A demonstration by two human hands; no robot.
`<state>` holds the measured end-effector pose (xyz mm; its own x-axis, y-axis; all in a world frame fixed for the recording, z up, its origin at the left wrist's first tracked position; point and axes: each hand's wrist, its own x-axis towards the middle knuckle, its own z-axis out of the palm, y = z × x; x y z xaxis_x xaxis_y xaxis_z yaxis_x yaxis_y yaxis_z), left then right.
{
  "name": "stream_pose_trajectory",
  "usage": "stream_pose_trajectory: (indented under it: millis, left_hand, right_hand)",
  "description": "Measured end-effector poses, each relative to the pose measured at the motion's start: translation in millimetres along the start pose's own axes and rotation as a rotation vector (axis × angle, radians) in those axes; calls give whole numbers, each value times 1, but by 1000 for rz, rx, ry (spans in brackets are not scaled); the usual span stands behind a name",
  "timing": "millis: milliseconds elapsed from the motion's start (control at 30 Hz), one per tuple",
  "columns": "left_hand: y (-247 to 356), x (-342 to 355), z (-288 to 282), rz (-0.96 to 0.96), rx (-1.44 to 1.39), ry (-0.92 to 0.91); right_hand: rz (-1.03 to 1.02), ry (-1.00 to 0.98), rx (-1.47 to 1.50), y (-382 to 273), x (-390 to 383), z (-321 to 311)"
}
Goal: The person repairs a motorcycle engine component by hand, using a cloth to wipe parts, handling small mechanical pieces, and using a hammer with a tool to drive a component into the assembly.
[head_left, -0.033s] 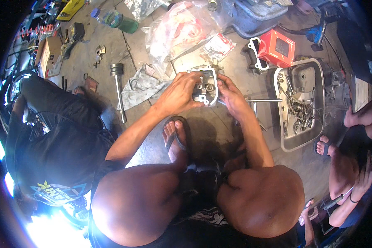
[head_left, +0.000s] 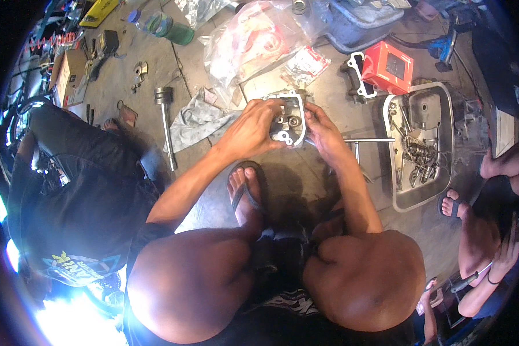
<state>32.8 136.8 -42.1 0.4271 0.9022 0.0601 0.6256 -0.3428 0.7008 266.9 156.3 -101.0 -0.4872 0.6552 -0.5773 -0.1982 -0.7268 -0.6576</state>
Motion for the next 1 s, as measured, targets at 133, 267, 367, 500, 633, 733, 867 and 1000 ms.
stream_pose_trajectory:
  millis: [133,267,367,500,633,733,867,1000]
  left_hand:
    - [-3,-1,2,39,41,10]
    - [-3,-3,4,-5,2,31]
    - [-3,-1,11,43,-24,33]
    - [2,-5,17,60,33,52]
    - [9,9,10,9,48,16]
    - [7,11,14,35,26,11]
    - [15,8,3,-89,62,-66]
    - [16,18,13,25,156,-3]
  right_hand:
    - [-11,70,-76,2,0,4]
    - [-60,166,-257,-5,-3,13]
    - [-49,213,-351,-8,-6,12]
    - [-62,258,-408,0,-2,14]
    - [-110,338,-523,1,-5,9]
    - [-135,361,-595,1,-8,1]
    - [-149,332,-603,-3,-6,21]
    - [-109,315,-508,-9,-9,11]
